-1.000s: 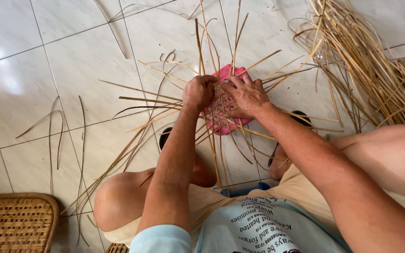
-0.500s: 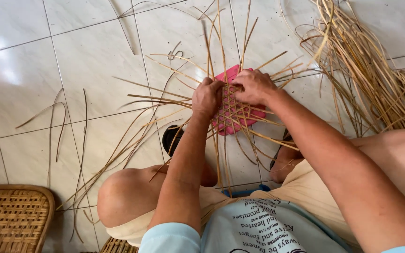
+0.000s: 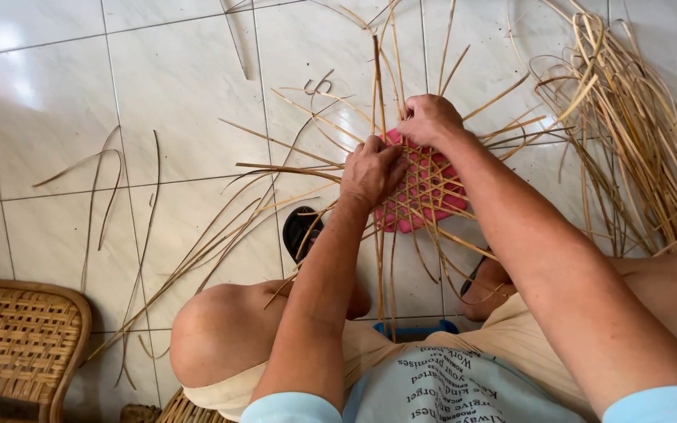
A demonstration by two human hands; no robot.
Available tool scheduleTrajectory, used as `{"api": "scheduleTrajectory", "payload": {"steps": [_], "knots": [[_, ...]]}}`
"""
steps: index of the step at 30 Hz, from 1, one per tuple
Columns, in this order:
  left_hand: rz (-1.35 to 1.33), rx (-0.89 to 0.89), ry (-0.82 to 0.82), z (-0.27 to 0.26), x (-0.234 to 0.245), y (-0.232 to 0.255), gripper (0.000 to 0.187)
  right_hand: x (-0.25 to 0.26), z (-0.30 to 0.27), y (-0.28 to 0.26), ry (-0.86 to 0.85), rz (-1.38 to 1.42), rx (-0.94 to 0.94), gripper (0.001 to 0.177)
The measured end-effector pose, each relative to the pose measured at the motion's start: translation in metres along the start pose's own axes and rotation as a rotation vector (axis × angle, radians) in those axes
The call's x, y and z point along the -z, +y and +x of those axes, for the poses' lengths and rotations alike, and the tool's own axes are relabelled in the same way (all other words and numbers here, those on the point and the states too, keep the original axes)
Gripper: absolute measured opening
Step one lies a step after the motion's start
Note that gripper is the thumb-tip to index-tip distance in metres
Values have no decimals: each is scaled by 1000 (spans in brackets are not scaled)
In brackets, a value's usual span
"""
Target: Weaving thin strips of dried plant material into a pink base to create a basket.
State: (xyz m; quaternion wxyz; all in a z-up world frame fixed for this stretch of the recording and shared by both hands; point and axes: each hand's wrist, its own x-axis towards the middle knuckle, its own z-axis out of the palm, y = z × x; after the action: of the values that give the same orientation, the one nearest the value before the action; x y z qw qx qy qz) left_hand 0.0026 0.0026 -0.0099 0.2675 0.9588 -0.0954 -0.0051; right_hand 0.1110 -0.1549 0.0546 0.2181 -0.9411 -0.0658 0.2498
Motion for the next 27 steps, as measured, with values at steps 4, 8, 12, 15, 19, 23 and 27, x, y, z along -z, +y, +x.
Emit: {"api": "scheduleTrajectory", "payload": {"steps": [4, 8, 12, 15, 19, 23, 27], "knots": [[-11, 8, -25, 2, -2, -1, 36, -20, 18, 35, -37, 274, -23, 21], [-26, 12, -5, 1, 0, -4, 35, -18, 11, 36, -226, 827, -81, 17], [-35, 18, -26, 2, 1, -3, 36, -3, 5, 13, -176, 709, -28, 24], [-28, 17, -55, 1, 4, -2, 37, 25, -9, -1, -275, 590, 38, 85], [-10, 29, 12, 3, -3, -3, 31, 47, -17, -12, -274, 466, 29, 132], [-67, -15, -18, 3, 12, 3, 38, 71, -33, -16, -209, 502, -52, 101], [-93, -71, -7, 3, 20, 6, 39, 54, -22, 18, 436, 592, 14, 22]]}}
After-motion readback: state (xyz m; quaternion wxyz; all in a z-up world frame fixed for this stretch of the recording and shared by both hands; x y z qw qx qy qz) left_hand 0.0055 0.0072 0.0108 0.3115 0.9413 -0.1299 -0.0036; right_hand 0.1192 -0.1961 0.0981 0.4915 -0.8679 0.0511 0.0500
